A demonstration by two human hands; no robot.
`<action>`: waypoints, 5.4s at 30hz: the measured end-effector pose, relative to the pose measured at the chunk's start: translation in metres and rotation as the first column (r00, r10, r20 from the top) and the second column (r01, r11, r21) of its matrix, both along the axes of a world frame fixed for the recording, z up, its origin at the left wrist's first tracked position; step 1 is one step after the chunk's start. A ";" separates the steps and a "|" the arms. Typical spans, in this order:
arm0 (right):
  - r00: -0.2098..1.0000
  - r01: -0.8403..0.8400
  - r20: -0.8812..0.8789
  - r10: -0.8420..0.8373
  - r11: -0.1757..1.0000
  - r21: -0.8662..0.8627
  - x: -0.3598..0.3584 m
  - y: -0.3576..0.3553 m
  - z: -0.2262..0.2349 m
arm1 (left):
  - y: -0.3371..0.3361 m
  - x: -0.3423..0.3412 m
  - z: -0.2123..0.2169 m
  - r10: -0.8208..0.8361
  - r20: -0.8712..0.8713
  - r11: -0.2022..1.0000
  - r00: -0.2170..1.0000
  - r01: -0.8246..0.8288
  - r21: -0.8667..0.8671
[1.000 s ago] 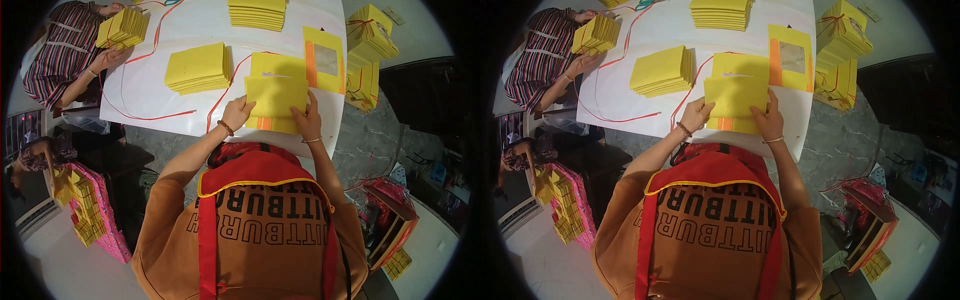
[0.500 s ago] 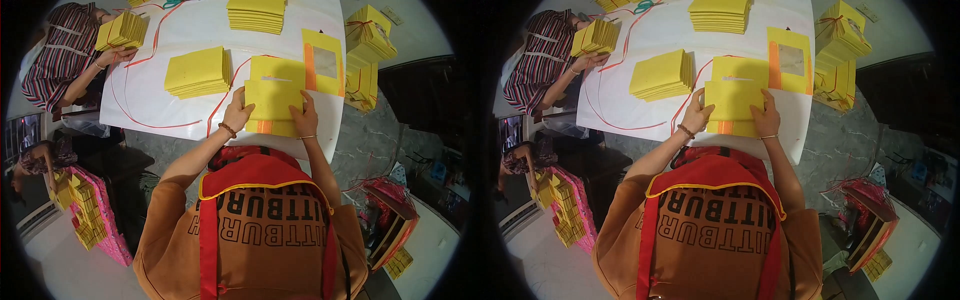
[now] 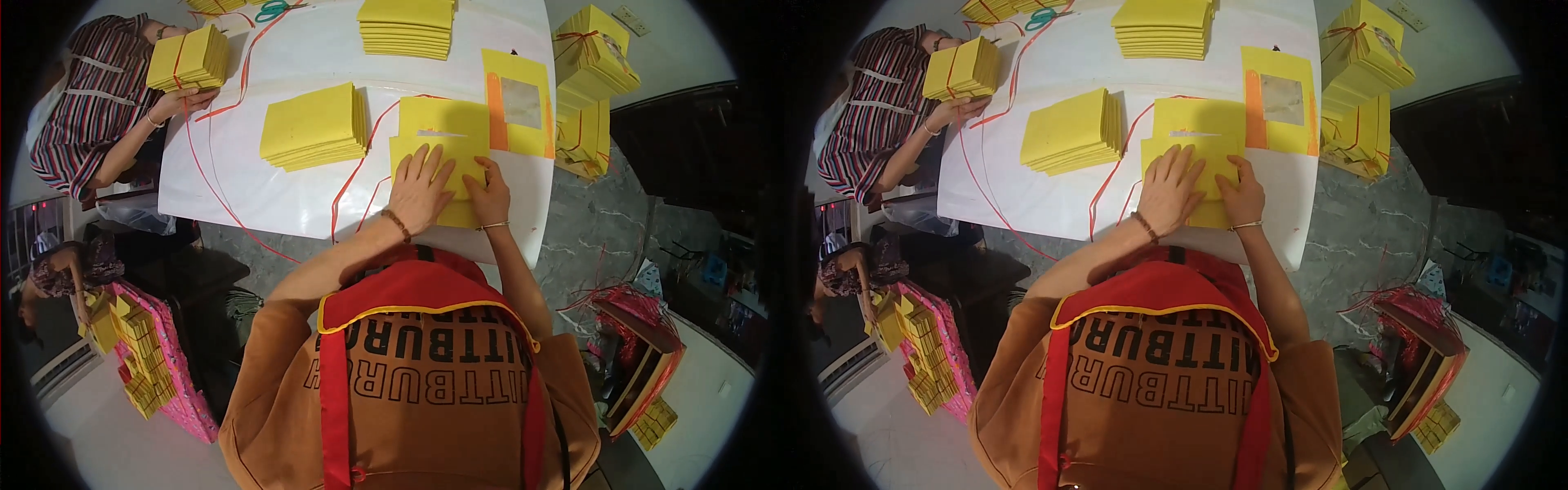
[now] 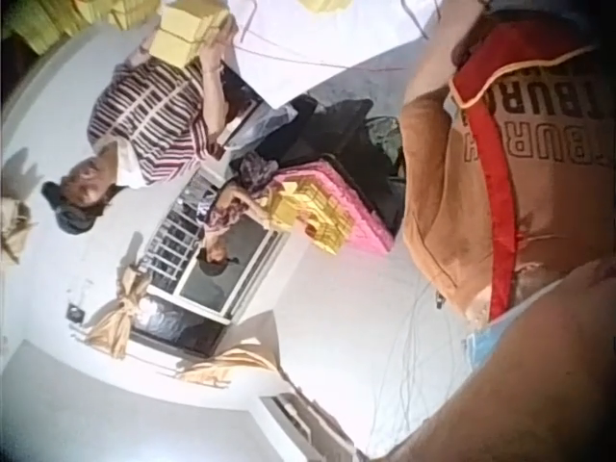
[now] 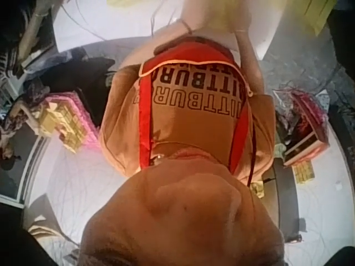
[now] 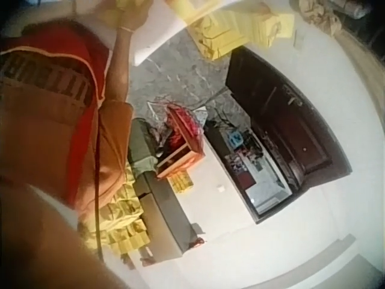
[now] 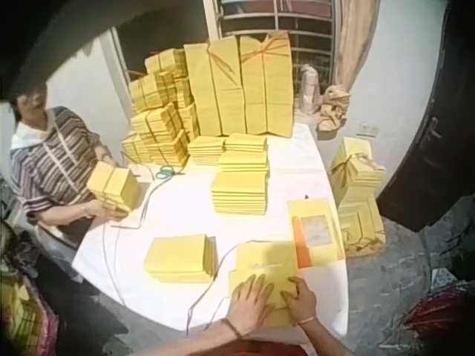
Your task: Sorting and stacking sheets of joss paper on a table.
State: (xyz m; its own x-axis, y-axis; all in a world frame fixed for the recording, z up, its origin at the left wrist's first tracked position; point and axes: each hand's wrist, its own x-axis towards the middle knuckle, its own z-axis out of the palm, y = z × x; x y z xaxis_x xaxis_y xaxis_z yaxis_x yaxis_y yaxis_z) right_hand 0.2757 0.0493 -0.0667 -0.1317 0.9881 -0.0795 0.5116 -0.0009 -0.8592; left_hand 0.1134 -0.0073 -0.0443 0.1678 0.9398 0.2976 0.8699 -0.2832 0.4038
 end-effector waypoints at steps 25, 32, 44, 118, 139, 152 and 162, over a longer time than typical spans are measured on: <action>0.680 -0.533 0.709 0.188 0.790 0.302 -0.033 -0.026 -0.009 | -0.014 -0.030 0.001 -0.179 -0.008 0.976 0.984 0.176 -0.127; 0.787 -0.367 -0.561 0.257 0.926 -0.092 0.000 0.001 -0.002 | -0.007 -0.010 -0.006 -0.169 -0.429 0.983 0.887 0.181 -0.012; 0.543 0.139 -0.788 -0.290 0.957 -0.256 -0.004 0.010 0.044 | 0.017 -0.100 0.110 -0.002 -0.107 0.890 0.994 0.050 0.453; 0.590 -0.561 -0.803 -0.081 0.675 -0.480 -0.183 0.045 0.017 | -0.002 -0.283 0.076 0.075 0.768 0.958 0.637 0.167 -0.232; -0.052 -0.817 -0.851 -0.522 0.513 -0.264 -0.206 -0.029 0.026 | -0.009 -0.221 0.122 0.212 0.683 0.965 0.699 -0.260 -0.034; -0.089 -0.857 -0.844 -0.528 0.472 -0.205 -0.210 -0.026 0.026 | -0.005 -0.218 0.111 0.264 0.663 0.943 0.700 -0.331 -0.026; -0.055 -0.839 -0.841 -0.538 0.482 -0.253 -0.212 -0.026 0.030 | -0.003 -0.214 0.115 0.299 0.622 0.928 0.724 -0.372 -0.013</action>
